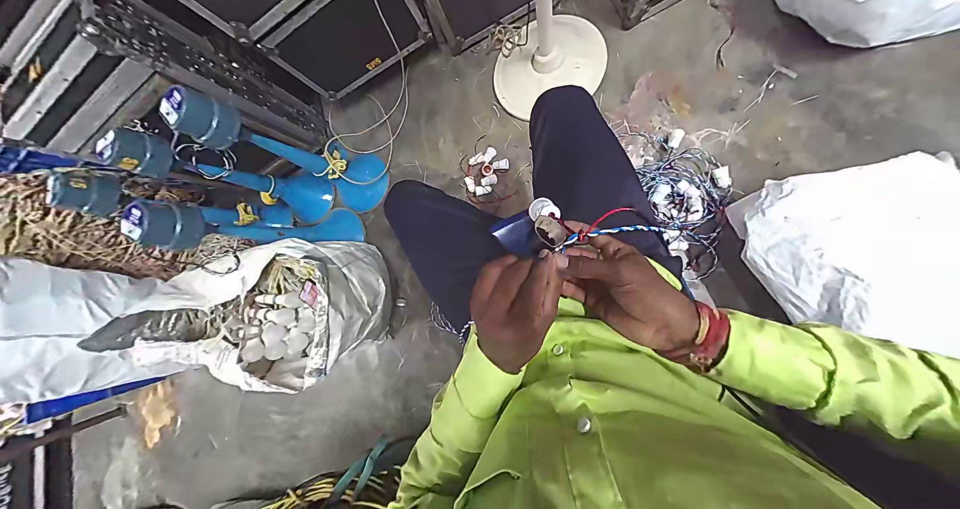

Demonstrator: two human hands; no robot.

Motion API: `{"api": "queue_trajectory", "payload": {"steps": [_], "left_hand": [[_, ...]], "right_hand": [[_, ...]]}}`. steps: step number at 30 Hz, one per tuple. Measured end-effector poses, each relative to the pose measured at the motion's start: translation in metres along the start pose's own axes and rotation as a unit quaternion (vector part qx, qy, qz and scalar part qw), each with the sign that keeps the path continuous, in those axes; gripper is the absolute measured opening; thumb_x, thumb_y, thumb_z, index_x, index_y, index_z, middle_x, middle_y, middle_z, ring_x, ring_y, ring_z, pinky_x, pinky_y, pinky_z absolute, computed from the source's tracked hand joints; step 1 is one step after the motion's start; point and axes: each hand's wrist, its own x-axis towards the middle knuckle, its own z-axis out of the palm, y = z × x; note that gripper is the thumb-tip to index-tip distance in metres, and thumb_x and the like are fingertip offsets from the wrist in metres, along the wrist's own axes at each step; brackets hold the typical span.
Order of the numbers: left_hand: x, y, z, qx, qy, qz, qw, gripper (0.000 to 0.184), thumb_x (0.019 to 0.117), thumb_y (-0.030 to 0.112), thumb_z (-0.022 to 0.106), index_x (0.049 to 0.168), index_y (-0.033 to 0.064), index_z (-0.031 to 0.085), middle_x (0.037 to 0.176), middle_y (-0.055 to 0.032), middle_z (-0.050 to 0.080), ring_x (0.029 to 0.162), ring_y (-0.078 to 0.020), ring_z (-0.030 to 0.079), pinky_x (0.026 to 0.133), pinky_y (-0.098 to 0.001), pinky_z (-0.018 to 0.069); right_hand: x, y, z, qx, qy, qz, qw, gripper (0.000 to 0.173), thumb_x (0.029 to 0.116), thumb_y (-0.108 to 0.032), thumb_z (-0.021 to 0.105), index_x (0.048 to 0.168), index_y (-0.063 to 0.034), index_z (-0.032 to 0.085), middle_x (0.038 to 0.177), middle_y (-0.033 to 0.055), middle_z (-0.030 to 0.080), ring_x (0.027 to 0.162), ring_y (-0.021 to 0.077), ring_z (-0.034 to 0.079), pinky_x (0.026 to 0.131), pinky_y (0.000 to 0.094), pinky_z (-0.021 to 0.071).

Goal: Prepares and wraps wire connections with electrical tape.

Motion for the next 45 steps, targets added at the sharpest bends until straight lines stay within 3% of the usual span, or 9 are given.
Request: {"api": "queue_trajectory", "payload": {"steps": [3, 6, 8, 15, 23, 29, 33, 39, 45], "left_hand": [[-0.002, -0.002, 0.0, 0.007, -0.012, 0.002, 1.0, 0.006, 0.0855, 0.007, 0.078, 0.088, 0.0026, 0.079, 0.082, -0.0083, 0.073, 0.083, -0.0187, 0.069, 0.079, -0.0301, 0.0587], [0.0, -0.003, 0.0, 0.02, -0.013, 0.004, 1.0, 0.006, 0.0859, 0.007, 0.077, 0.088, 0.002, 0.079, 0.082, -0.0085, 0.073, 0.082, -0.0192, 0.069, 0.078, -0.0296, 0.0585], [0.002, -0.004, -0.001, 0.028, -0.013, 0.006, 1.0, 0.006, 0.086, 0.007, 0.077, 0.088, 0.0019, 0.079, 0.082, -0.009, 0.073, 0.082, -0.0199, 0.069, 0.077, -0.0296, 0.0581], [0.0, 0.001, -0.004, 0.024, -0.048, -0.015, 0.998, 0.007, 0.086, 0.007, 0.076, 0.088, 0.0022, 0.08, 0.081, -0.0085, 0.074, 0.082, -0.0189, 0.071, 0.077, -0.0286, 0.0589], [0.002, 0.0, -0.006, 0.002, -0.086, -0.068, 0.994, 0.012, 0.0915, 0.009, 0.071, 0.095, -0.0007, 0.078, 0.087, -0.0117, 0.075, 0.087, -0.0202, 0.073, 0.081, -0.0283, 0.0598], [0.002, 0.002, -0.003, -0.103, -0.128, -0.157, 0.974, 0.015, 0.0995, 0.01, 0.062, 0.103, 0.0003, 0.073, 0.096, -0.0094, 0.071, 0.096, -0.0172, 0.066, 0.087, -0.0287, 0.0552], [-0.002, -0.01, -0.002, -0.252, -0.166, -0.29, 0.908, 0.016, 0.1021, 0.012, 0.06, 0.109, 0.002, 0.07, 0.101, -0.006, 0.069, 0.088, -0.011, 0.067, 0.075, -0.0277, 0.0591], [-0.001, -0.01, -0.008, -0.339, -0.197, -0.329, 0.859, 0.015, 0.1002, 0.008, 0.06, 0.106, 0.0005, 0.072, 0.115, -0.0071, 0.066, 0.101, -0.0116, 0.065, 0.083, -0.0278, 0.0589], [0.008, -0.013, -0.014, -0.533, -0.205, -0.529, 0.627, 0.017, 0.1015, 0.008, 0.056, 0.108, 0.0031, 0.071, 0.094, -0.0062, 0.073, 0.084, -0.0148, 0.071, 0.085, -0.0353, 0.0603]], "right_hand": [[0.004, 0.003, -0.004, -0.088, 0.023, -0.069, 0.993, 0.061, 0.0846, 0.015, 0.067, 0.135, -0.0143, 0.048, 0.091, 0.0083, 0.066, 0.07, 0.0159, 0.066, 0.062, 0.0291, 0.0587], [0.006, 0.004, -0.009, -0.16, 0.021, -0.135, 0.978, 0.05, 0.0826, 0.015, 0.066, 0.123, -0.0133, 0.055, 0.093, 0.0065, 0.062, 0.066, 0.0144, 0.061, 0.057, 0.0282, 0.0556], [0.005, 0.004, -0.008, -0.174, 0.015, -0.143, 0.974, 0.054, 0.0849, 0.014, 0.065, 0.131, -0.0132, 0.057, 0.099, 0.0073, 0.066, 0.068, 0.014, 0.063, 0.058, 0.0273, 0.0559], [0.007, 0.006, -0.012, -0.163, -0.052, -0.196, 0.965, 0.077, 0.0865, 0.018, 0.05, 0.154, -0.0171, 0.04, 0.139, 0.0054, 0.064, 0.114, 0.0164, 0.068, 0.084, 0.031, 0.0601], [0.005, 0.003, -0.018, -0.343, -0.038, -0.293, 0.892, 0.055, 0.0896, 0.009, 0.059, 0.14, -0.0091, 0.045, 0.104, 0.0012, 0.071, 0.087, 0.0078, 0.07, 0.073, 0.0235, 0.0598], [0.003, -0.001, -0.019, -0.264, -0.031, -0.258, 0.929, 0.033, 0.0928, 0.01, 0.054, 0.117, -0.0122, 0.048, 0.086, -0.0006, 0.069, 0.07, 0.0062, 0.066, 0.06, 0.0215, 0.0553], [0.006, 0.0, -0.017, -0.162, -0.004, -0.193, 0.968, 0.046, 0.092, 0.013, 0.054, 0.128, -0.0149, 0.048, 0.085, 0.0023, 0.069, 0.07, 0.011, 0.067, 0.066, 0.0278, 0.06], [0.008, -0.001, -0.022, -0.233, 0.003, -0.158, 0.96, 0.061, 0.0922, 0.013, 0.053, 0.144, -0.0161, 0.04, 0.109, 0.0063, 0.07, 0.084, 0.0132, 0.07, 0.07, 0.0288, 0.0596], [0.008, -0.016, -0.038, -0.197, -0.08, -0.05, 0.976, 0.049, 0.0922, 0.012, 0.053, 0.135, -0.0124, 0.057, 0.095, 0.004, 0.073, 0.079, 0.01, 0.07, 0.07, 0.0262, 0.0599]]}}
